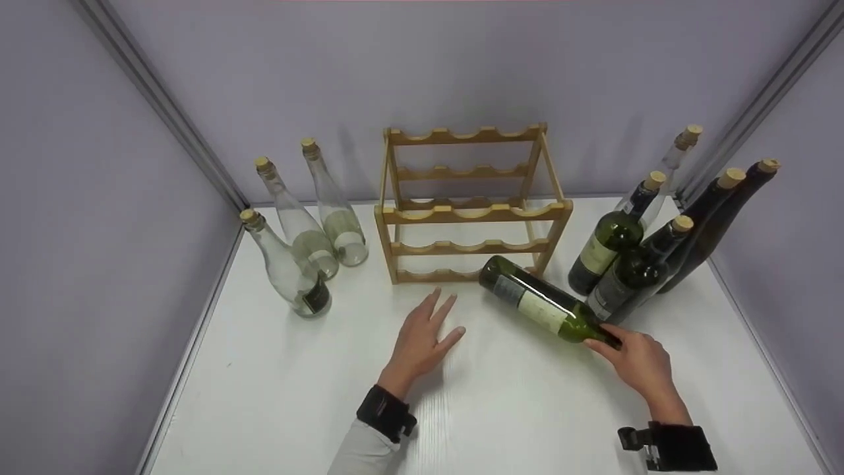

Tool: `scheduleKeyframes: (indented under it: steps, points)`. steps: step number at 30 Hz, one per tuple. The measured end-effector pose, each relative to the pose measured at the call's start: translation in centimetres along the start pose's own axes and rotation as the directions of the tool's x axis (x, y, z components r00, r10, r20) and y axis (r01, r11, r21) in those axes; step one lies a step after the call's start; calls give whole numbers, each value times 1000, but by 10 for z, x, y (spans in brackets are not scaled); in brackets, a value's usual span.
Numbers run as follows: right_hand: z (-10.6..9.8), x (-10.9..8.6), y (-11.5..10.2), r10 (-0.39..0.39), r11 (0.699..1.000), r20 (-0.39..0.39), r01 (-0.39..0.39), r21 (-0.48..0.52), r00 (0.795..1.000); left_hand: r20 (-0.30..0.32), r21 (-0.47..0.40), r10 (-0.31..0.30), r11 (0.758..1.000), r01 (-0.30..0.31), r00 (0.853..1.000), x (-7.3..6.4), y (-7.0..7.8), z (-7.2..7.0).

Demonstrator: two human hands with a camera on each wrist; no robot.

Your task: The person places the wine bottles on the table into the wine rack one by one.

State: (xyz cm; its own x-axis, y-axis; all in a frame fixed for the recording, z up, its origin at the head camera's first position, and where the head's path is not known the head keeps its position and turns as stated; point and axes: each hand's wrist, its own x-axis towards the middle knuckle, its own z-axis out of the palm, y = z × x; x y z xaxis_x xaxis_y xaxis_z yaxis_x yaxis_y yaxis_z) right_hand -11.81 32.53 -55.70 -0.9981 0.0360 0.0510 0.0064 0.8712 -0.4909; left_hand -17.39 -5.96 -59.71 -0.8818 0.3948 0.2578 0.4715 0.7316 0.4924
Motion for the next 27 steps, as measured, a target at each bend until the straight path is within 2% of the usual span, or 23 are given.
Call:
scheduleKeyframes:
  steps: [10,17,27]
  points:
    - [-3,-1,4,18,1000,-28,-19,-23,999,17,8,49,999,-49,999,4,9,9]
    - [5,-1,3,36,999,-29,-36,-5,999,26,25,61,998,-62,998,4,11,10]
    - [18,-5,0,96,995,-51,-95,31,994,47,29,45,999,-46,998,2,13,9]
